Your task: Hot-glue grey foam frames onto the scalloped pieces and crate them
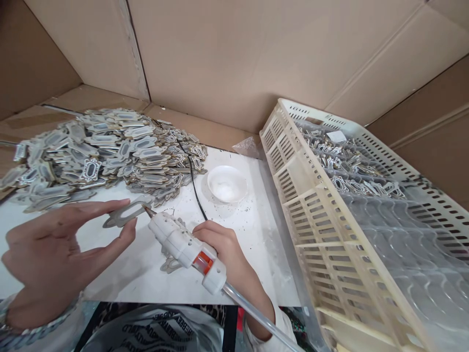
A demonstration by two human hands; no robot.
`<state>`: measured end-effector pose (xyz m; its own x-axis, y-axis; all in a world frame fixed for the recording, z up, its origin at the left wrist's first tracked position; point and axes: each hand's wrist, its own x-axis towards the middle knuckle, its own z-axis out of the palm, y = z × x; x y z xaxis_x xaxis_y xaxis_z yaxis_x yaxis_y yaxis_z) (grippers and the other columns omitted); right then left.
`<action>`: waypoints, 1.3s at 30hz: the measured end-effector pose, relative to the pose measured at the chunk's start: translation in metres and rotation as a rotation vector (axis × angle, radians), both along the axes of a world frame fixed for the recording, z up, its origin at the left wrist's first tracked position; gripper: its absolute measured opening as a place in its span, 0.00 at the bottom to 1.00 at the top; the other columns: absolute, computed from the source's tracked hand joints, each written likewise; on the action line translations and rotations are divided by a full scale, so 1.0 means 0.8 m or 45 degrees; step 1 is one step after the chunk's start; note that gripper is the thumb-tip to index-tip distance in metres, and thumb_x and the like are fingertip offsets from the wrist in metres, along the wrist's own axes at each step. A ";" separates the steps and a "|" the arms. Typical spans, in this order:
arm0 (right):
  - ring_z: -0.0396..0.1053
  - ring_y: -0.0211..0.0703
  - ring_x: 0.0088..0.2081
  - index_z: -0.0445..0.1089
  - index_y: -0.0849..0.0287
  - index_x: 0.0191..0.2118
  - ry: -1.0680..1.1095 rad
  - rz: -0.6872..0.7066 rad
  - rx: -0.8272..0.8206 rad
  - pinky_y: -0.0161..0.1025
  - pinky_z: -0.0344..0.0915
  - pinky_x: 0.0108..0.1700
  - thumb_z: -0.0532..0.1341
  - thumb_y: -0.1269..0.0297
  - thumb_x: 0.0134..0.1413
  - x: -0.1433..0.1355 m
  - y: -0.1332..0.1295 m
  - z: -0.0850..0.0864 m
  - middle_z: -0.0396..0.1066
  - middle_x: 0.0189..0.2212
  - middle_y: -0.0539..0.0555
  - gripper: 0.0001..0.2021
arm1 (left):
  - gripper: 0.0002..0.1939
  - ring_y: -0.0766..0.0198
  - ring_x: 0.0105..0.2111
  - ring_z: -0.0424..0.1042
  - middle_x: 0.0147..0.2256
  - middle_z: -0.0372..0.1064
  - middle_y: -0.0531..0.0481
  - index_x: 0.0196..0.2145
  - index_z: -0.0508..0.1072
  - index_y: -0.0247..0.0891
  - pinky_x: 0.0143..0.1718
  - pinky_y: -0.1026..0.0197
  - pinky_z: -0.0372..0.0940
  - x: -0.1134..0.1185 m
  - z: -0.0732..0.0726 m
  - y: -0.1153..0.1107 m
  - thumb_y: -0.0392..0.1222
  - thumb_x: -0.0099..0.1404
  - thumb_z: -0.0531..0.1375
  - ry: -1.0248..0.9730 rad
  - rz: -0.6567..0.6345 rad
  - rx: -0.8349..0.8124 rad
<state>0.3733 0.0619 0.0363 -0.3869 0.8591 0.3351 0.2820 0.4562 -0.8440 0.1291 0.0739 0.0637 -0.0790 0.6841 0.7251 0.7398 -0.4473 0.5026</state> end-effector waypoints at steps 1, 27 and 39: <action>0.74 0.40 0.34 0.74 0.56 0.34 0.000 -0.001 -0.005 0.35 0.72 0.37 0.63 0.73 0.56 0.000 0.000 0.000 0.75 0.35 0.53 0.05 | 0.09 0.65 0.33 0.78 0.35 0.79 0.63 0.42 0.77 0.51 0.35 0.64 0.70 0.000 0.000 0.000 0.44 0.62 0.67 0.003 -0.002 0.002; 0.72 0.39 0.31 0.71 0.56 0.32 -0.027 -0.188 0.059 0.35 0.70 0.34 0.63 0.71 0.56 -0.001 0.001 0.006 0.74 0.34 0.52 0.04 | 0.11 0.58 0.33 0.80 0.33 0.79 0.55 0.36 0.73 0.48 0.32 0.58 0.76 0.004 0.006 -0.009 0.42 0.56 0.70 -0.397 -0.180 -0.196; 0.62 0.40 0.22 0.73 0.53 0.39 0.231 -0.210 -0.437 0.40 0.64 0.22 0.69 0.36 0.45 -0.006 -0.003 0.027 0.67 0.28 0.50 0.26 | 0.23 0.60 0.39 0.81 0.38 0.77 0.52 0.46 0.65 0.48 0.45 0.64 0.78 0.059 -0.016 -0.039 0.36 0.58 0.70 -0.557 -0.619 -0.319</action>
